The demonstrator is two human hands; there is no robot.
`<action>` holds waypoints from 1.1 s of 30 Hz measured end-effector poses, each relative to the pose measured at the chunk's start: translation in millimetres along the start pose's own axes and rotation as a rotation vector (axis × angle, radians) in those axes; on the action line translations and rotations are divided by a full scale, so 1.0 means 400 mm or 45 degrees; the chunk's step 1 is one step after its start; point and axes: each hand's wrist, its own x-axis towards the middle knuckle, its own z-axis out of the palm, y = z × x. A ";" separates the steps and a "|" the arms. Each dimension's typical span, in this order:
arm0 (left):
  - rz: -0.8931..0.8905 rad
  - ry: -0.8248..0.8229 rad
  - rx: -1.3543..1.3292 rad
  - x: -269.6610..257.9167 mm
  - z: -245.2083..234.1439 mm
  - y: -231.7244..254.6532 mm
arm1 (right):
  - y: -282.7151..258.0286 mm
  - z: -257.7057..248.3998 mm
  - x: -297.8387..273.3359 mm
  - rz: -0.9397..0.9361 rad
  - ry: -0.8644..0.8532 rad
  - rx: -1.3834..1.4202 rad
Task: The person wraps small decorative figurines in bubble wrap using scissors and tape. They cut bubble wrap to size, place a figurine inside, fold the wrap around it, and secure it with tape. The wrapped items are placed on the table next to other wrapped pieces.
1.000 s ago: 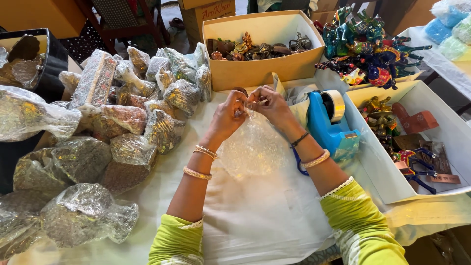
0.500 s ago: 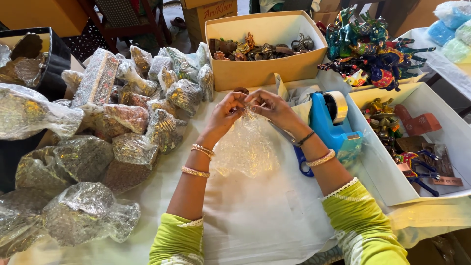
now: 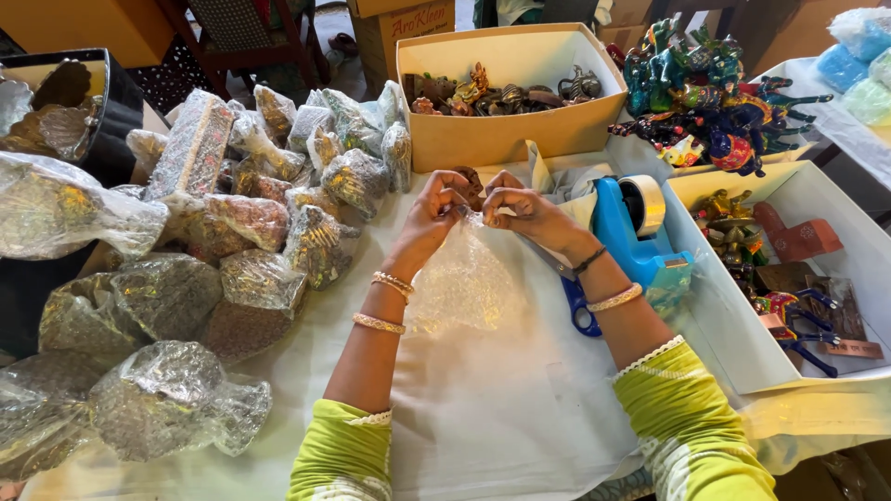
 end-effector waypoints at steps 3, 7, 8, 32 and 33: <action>0.009 0.004 0.007 0.004 0.003 -0.019 | 0.001 -0.006 -0.004 0.010 -0.008 -0.009; 0.000 0.026 0.064 0.010 0.001 -0.051 | -0.015 -0.008 -0.004 -0.018 -0.026 -0.116; 0.007 0.032 0.065 0.011 -0.002 -0.061 | -0.018 -0.006 -0.003 -0.009 -0.031 -0.135; 0.032 0.251 0.391 0.011 -0.058 -0.144 | -0.082 -0.027 -0.001 -0.193 0.204 0.359; 0.030 0.272 0.410 0.014 -0.071 -0.166 | -0.097 -0.033 -0.003 -0.213 0.277 0.337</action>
